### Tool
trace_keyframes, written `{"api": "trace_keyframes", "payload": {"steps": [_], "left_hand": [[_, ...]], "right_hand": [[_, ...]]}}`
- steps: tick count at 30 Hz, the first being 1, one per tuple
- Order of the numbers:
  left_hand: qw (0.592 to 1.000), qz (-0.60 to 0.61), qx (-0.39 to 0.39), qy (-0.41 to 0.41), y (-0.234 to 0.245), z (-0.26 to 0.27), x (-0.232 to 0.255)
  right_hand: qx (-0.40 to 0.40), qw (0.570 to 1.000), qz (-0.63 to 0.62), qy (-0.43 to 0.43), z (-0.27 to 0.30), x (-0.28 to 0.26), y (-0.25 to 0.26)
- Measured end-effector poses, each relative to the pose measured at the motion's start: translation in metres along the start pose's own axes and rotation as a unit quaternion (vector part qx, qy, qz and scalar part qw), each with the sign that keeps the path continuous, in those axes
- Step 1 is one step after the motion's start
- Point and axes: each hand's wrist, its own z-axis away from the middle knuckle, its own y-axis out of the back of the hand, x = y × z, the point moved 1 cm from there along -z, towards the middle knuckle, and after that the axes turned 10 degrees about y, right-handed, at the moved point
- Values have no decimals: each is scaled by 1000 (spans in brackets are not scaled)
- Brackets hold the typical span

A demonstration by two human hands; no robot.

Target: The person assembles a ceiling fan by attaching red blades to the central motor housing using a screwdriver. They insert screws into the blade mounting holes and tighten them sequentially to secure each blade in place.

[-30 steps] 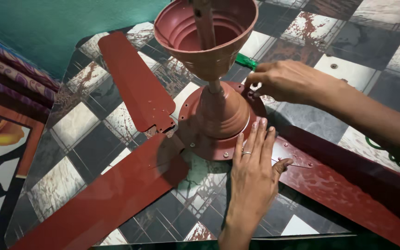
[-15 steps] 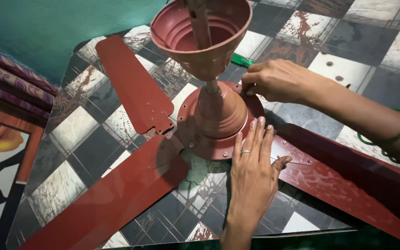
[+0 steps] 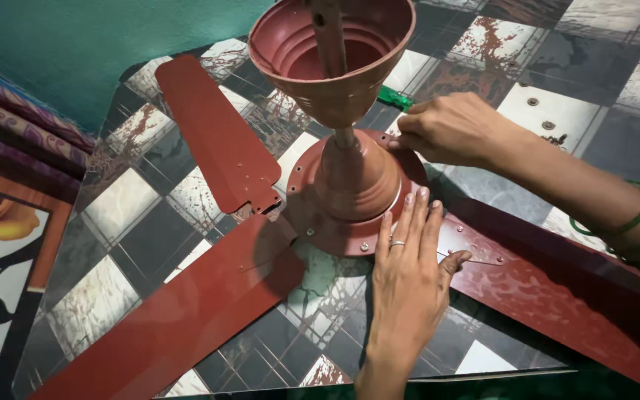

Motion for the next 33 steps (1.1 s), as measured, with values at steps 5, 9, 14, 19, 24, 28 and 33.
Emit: {"api": "trace_keyframes", "payload": {"steps": [5,9,14,19,24,28,33], "left_hand": [[1000,-27,11,-6,-1,0,0],[1000,-7,5,6,-3,-1,0],[1000,-17,9,-1,-2,0,-1],[1000,-2,11,0,-3,0,-1],[999,-20,26,-10,-2,0,-2],[1000,-10,15,-2,-3,1,-1],[1000,-16,22,-8,-1,0,-1]], "right_hand": [[93,984,-125,86,2,5,4],[28,1000,-13,1,5,5,-6],[57,996,-64,40,4,5,-1],[-31,997,66,-34,0,0,0],[71,992,-91,49,1,0,8],[28,1000,3,3,5,-2,1],[81,993,-68,44,6,0,0]]}}
